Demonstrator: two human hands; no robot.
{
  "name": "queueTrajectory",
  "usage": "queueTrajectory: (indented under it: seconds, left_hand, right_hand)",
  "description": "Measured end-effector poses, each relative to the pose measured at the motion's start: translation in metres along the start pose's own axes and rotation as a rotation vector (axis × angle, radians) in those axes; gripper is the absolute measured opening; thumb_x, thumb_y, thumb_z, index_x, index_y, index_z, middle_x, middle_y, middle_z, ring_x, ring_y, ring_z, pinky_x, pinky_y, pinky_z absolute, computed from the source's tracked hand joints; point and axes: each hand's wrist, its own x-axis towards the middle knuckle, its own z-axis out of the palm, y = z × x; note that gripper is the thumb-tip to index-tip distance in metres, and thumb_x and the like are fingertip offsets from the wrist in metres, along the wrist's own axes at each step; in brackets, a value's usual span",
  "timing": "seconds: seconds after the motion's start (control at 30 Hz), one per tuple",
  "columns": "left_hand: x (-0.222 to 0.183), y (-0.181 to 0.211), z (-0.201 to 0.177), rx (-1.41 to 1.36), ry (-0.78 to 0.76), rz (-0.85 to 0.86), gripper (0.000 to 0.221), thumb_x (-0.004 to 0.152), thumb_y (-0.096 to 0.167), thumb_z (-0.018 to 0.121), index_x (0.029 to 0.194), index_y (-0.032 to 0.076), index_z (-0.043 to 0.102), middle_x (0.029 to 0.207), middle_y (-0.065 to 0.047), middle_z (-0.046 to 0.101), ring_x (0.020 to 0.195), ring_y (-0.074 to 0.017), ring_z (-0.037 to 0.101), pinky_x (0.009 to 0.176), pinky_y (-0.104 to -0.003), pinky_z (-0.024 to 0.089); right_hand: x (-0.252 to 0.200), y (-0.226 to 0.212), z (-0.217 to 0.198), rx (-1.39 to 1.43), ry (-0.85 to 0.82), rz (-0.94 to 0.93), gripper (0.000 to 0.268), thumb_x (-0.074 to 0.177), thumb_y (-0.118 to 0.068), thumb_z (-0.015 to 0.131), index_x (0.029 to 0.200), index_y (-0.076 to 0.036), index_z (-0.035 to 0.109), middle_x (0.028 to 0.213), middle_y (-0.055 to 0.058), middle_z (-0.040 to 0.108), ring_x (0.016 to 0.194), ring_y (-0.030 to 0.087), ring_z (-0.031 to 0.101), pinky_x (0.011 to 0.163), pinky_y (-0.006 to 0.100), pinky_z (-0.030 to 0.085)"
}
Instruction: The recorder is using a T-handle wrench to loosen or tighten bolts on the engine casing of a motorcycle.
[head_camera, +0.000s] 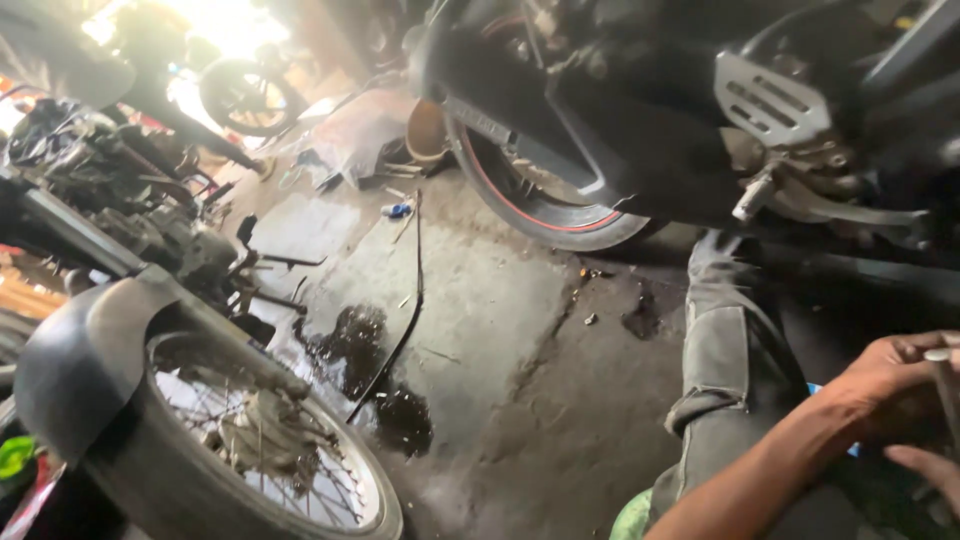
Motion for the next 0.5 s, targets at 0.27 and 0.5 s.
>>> queueTrajectory:
  seconds: [0.27, 0.5]
  left_hand:
    - [-0.013, 0.032, 0.043, 0.268, 0.086, -0.077, 0.029, 0.11, 0.019, 0.071, 0.122, -0.003, 0.057, 0.106, -0.006, 0.066, 0.096, -0.0137, 0.064, 0.089, -0.031, 0.055]
    - [-0.015, 0.042, 0.078, 0.148, 0.024, -0.034, 0.036, 0.104, 0.025, 0.078, 0.119, -0.001, 0.058, 0.1, -0.007, 0.065, 0.092, -0.0159, 0.065, 0.086, -0.031, 0.055]
  right_hand:
    - [-0.061, -0.34, -0.022, -0.721, 0.302, 0.216, 0.036, 0.093, -0.038, 0.075, 0.099, -0.005, 0.062, 0.068, 0.009, 0.065, 0.062, 0.02, 0.069, 0.061, 0.031, 0.056]
    - [-0.071, -0.339, -0.044, -0.093, 0.057, 0.566, 0.033, 0.1, -0.034, 0.066, 0.091, -0.002, 0.064, 0.067, 0.013, 0.065, 0.053, 0.024, 0.064, 0.05, 0.036, 0.051]
